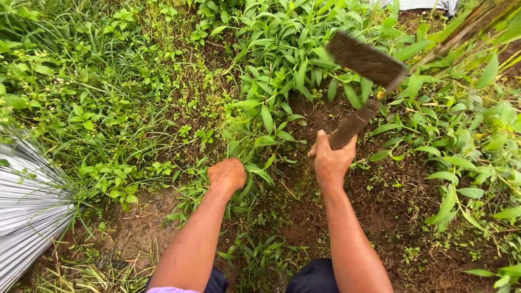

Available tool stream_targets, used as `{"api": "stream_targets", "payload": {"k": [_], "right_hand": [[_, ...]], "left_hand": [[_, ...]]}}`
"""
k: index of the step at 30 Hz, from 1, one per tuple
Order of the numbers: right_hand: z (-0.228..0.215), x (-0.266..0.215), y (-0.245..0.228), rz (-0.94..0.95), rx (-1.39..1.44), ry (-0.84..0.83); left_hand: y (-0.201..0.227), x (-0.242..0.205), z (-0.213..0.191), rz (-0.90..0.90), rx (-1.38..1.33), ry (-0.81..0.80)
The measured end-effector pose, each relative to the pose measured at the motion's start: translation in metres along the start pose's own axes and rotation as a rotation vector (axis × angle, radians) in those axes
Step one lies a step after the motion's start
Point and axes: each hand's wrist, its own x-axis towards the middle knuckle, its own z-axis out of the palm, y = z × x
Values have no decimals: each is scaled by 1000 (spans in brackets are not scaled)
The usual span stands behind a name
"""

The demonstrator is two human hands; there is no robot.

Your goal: Using a hand hoe to remove weeds and loosen soil in a garden bed

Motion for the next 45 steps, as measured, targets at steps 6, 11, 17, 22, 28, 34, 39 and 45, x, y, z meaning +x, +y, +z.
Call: {"api": "stream_targets", "payload": {"k": [6, 11, 17, 22, 28, 34, 39, 45], "right_hand": [[18, 0, 45, 186, -138, -211], [11, -8, -18, 175, -27, -50], [31, 12, 39, -48, 157, 66], [17, -5, 43, 287, -228, -284], [18, 5, 11, 94, -19, -72], [37, -4, 37, 201, -101, -211], [39, -14, 33, 284, -619, -489], [52, 4, 35, 128, -212, -111]], "left_hand": [[-5, 4, 6, 3, 25, 1], [-10, 9, 6, -5, -45, -1], [-13, 17, 13, 9, -59, 13], [-21, 16, 7, 7, -43, -19], [-24, 14, 16, -27, -47, -78], [-29, 20, 16, -20, -34, -78], [-30, 14, 8, -37, -26, -130], [-27, 24, 15, -36, 17, -129]]}}
